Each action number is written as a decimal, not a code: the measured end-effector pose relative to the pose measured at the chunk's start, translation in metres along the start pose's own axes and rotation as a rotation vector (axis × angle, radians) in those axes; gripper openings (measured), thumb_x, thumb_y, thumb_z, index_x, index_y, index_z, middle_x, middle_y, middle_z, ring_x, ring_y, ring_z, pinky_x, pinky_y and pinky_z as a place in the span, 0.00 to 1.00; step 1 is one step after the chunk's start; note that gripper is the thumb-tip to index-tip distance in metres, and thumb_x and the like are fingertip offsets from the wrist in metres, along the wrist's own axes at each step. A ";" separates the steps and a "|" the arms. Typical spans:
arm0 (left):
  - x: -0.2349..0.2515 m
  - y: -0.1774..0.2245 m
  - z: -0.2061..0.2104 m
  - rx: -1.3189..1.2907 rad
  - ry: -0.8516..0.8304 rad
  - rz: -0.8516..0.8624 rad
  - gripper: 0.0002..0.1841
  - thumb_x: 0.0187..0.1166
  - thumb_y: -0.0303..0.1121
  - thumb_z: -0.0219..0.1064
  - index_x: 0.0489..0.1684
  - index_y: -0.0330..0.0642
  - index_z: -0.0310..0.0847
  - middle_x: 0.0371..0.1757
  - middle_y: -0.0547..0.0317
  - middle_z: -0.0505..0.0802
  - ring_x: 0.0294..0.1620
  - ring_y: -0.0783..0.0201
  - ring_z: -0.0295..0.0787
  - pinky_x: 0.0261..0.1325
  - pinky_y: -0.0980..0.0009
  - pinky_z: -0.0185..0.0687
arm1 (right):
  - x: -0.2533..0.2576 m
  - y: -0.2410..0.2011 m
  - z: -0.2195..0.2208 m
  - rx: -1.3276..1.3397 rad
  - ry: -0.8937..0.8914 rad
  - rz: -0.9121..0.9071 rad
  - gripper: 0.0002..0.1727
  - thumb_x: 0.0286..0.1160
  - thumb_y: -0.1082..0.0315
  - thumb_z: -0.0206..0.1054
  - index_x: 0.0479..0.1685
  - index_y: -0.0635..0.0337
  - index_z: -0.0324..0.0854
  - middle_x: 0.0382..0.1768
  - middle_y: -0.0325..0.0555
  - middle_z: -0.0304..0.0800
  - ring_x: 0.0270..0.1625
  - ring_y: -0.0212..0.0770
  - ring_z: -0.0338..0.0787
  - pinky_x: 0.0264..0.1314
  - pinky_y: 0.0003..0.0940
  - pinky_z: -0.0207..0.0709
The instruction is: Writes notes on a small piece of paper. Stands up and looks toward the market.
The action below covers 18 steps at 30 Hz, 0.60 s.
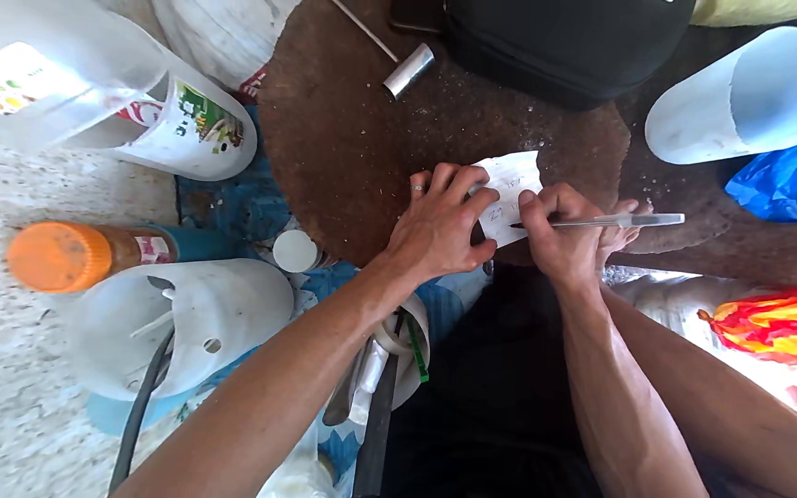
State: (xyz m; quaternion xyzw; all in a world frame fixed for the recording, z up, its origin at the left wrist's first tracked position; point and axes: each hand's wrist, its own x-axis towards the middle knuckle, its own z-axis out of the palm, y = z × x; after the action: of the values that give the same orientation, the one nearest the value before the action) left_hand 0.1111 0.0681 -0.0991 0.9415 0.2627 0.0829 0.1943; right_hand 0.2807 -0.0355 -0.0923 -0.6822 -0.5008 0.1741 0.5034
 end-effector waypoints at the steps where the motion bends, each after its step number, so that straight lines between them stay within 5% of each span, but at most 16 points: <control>1: 0.000 0.000 0.000 -0.002 0.000 -0.001 0.30 0.63 0.63 0.68 0.66 0.64 0.84 0.75 0.65 0.80 0.78 0.52 0.68 0.76 0.46 0.55 | 0.000 0.000 0.000 0.018 0.025 -0.004 0.20 0.78 0.65 0.67 0.15 0.49 0.69 0.15 0.31 0.72 0.15 0.23 0.70 0.15 0.20 0.61; 18: 0.000 0.002 0.001 0.022 0.026 0.004 0.31 0.62 0.62 0.68 0.65 0.61 0.85 0.74 0.62 0.80 0.76 0.50 0.69 0.74 0.43 0.58 | 0.005 0.001 -0.004 0.167 0.022 0.074 0.19 0.78 0.66 0.66 0.16 0.49 0.69 0.15 0.31 0.74 0.15 0.25 0.71 0.16 0.21 0.64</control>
State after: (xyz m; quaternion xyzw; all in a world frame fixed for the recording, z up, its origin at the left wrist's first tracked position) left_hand 0.1121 0.0657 -0.0990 0.9430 0.2641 0.0927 0.1803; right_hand 0.2857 -0.0333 -0.0901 -0.6578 -0.4534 0.2262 0.5572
